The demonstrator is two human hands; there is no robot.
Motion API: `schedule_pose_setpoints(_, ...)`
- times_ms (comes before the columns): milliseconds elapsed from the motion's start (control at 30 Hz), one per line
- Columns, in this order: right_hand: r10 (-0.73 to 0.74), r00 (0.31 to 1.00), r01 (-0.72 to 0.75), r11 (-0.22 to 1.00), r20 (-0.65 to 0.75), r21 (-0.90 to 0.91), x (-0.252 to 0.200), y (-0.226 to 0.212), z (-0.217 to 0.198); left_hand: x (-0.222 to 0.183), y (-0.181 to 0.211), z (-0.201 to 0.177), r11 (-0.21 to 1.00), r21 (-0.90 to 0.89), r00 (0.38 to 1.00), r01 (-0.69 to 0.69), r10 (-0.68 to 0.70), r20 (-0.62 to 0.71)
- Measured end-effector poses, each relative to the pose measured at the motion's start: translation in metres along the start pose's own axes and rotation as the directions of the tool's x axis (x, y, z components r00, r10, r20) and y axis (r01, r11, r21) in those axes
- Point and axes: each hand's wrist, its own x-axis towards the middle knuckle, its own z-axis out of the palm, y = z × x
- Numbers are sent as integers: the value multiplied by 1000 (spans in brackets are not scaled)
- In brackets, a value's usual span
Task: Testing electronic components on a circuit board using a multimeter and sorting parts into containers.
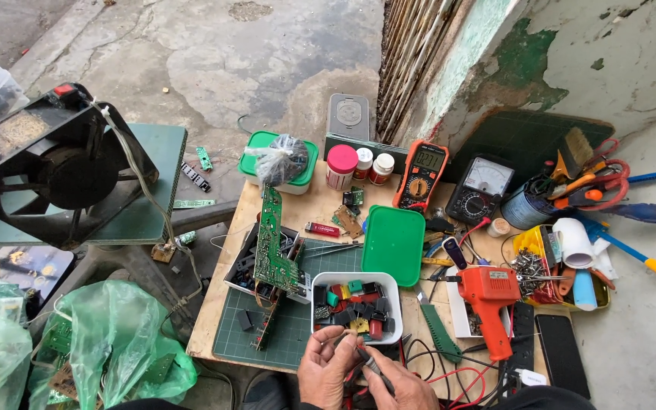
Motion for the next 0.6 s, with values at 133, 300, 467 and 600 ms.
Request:
schedule_pose_setpoints(133,-49,998,50,999,-44,14,1,3,3,-1,2,2,1000,13,1000,3,-3,-7)
schedule_pose_setpoints(300,-10,1000,10,999,-15,-41,-9,-10,-11,0,5,3,1000,10,1000,-3,2,16)
schedule_pose_setpoints(467,60,998,-60,997,4,43,-21,-29,-41,-7,15,10,1000,-8,1000,1,-1,2)
schedule_pose_setpoints(600,9,999,-8,1000,-51,18,-26,-27,-44,-8,19,14,1000,4,1000,4,-4,-25)
